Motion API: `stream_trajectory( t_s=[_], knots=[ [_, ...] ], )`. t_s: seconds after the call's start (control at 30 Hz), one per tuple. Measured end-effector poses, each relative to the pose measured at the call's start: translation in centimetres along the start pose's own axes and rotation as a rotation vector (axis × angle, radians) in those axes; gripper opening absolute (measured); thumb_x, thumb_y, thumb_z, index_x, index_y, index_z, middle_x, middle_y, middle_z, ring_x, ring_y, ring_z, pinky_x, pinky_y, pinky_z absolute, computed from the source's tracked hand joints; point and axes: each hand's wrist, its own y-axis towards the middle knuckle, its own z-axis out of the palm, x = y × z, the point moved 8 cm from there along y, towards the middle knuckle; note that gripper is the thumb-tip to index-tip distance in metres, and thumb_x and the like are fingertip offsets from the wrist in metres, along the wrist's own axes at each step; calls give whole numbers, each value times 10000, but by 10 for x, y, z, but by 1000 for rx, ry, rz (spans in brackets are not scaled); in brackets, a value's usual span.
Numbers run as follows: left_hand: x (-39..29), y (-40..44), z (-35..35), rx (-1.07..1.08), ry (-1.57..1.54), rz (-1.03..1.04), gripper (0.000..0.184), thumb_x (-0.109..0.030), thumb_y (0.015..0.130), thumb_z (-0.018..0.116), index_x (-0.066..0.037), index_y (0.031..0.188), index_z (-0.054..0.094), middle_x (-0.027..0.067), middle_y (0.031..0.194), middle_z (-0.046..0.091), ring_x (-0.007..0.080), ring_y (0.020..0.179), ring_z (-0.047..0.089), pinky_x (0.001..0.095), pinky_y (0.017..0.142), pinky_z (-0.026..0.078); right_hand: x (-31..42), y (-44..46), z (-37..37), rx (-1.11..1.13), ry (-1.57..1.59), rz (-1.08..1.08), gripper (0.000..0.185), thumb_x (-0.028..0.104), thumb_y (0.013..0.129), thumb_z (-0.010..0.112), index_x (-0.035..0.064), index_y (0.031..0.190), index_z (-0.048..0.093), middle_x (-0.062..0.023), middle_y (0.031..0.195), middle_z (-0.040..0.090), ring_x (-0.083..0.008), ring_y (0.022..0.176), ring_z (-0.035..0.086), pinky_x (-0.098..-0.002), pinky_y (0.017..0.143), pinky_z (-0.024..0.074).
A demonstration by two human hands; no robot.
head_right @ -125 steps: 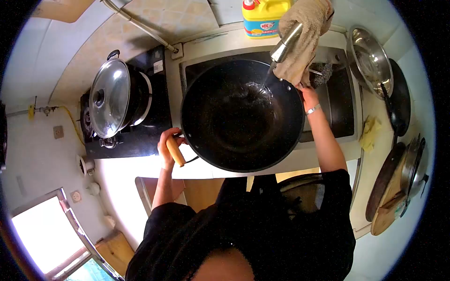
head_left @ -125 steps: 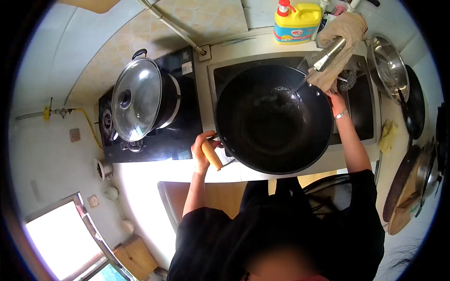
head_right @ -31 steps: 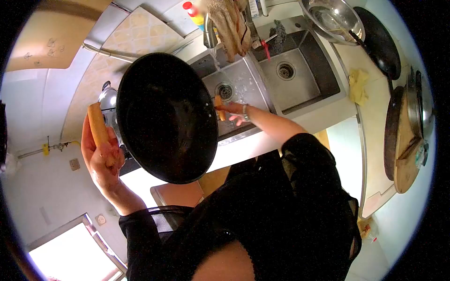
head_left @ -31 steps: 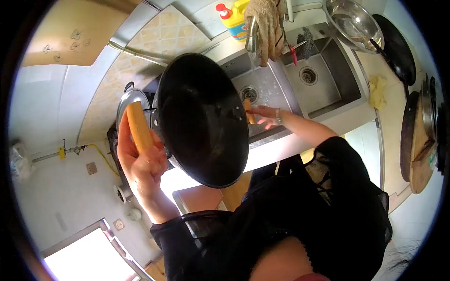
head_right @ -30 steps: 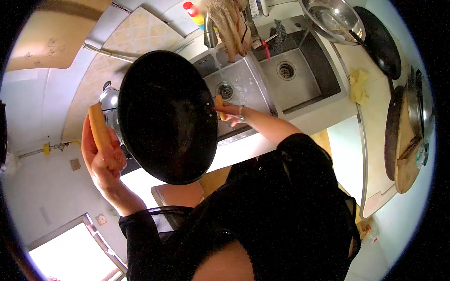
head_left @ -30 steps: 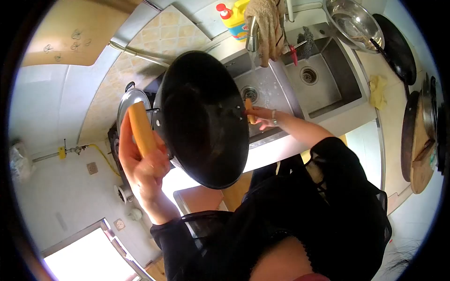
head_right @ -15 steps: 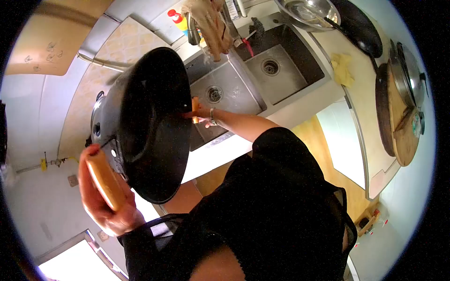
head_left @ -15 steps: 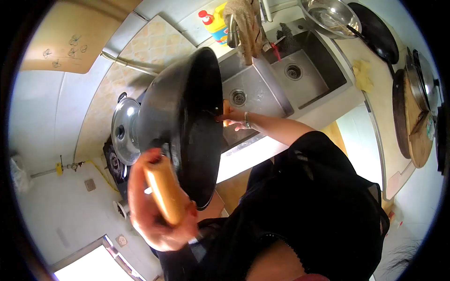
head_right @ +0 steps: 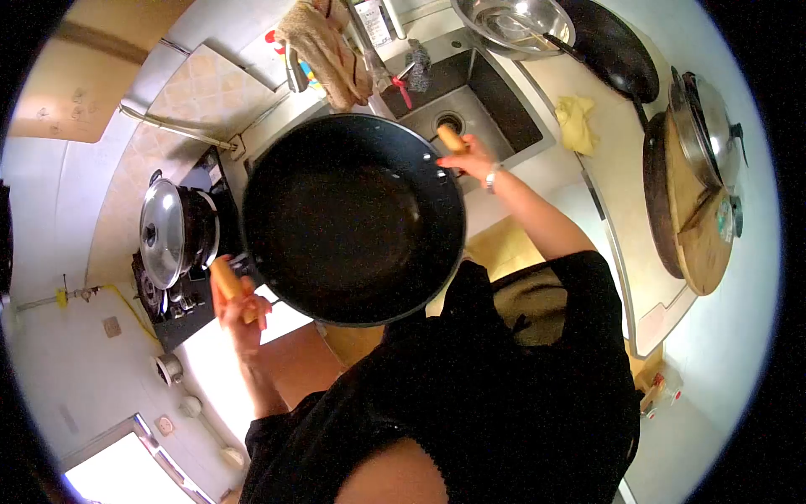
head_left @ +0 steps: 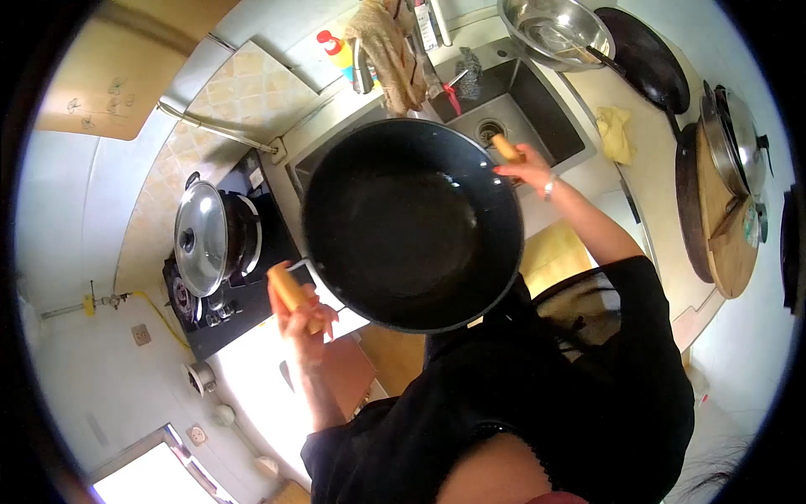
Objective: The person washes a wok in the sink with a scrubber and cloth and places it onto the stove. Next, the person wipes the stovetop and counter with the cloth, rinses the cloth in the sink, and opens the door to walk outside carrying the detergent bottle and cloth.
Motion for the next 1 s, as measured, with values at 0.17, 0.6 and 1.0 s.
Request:
stream_trajectory(
  t_s=[0.17,0.6,1.0],
  knots=[
    [103,10,36,19,-202,-229,498,-18,712,482,-101,1166,294,78,687,477,153,427,446,296,490,427,-6,5,-109,-156,-130,-106,629,184,548,742,-1,1036,392,-60,853,486,-113,745,473,-240,640,403],
    [212,36,39,-222,-216,-287,298,-20,784,458,-139,1052,407,12,684,464,54,497,396,213,423,366,15,20,-171,-118,-44,-166,468,195,646,667,35,1033,459,-69,895,522,-119,744,476,-251,675,404],
    [228,32,20,-302,-80,-273,360,-42,771,462,-132,1110,380,10,722,451,72,567,412,220,472,369,-61,61,-372,-657,-847,249,525,340,616,642,-14,977,501,-181,959,549,-295,781,559,-361,707,448]
  ],
)
